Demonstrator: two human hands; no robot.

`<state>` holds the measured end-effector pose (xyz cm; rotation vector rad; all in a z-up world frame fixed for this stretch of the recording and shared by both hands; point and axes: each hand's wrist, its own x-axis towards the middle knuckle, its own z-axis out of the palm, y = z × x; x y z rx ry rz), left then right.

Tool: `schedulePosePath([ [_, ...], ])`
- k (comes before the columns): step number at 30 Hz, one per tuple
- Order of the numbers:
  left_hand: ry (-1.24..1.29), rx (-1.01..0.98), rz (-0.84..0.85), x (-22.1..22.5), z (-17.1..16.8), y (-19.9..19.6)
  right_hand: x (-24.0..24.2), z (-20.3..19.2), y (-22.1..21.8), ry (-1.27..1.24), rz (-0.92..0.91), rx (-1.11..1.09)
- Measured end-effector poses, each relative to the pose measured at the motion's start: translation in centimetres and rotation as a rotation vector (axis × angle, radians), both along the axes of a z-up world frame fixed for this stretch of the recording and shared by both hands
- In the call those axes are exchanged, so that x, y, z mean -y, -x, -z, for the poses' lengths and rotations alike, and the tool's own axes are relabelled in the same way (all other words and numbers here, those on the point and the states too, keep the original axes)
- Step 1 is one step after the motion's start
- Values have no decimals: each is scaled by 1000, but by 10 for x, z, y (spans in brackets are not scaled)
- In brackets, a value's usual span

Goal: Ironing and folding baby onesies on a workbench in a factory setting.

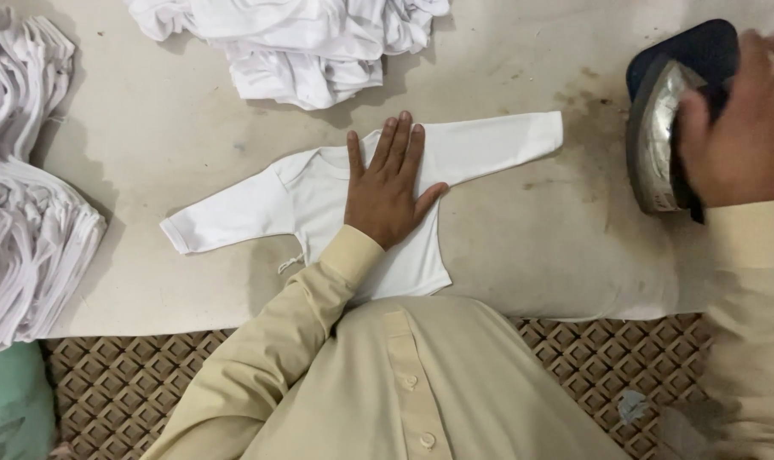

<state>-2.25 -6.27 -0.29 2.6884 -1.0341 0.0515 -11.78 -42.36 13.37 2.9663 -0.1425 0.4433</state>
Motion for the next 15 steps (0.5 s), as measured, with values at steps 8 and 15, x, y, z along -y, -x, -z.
schedulePosePath([
  [8, 55, 30, -12, 2, -3, -1, 60, 24, 14, -168, 46, -347],
  [15, -5, 57, -141, -12, -17, 11, -82, 1, -71, -427, -251, -804],
])
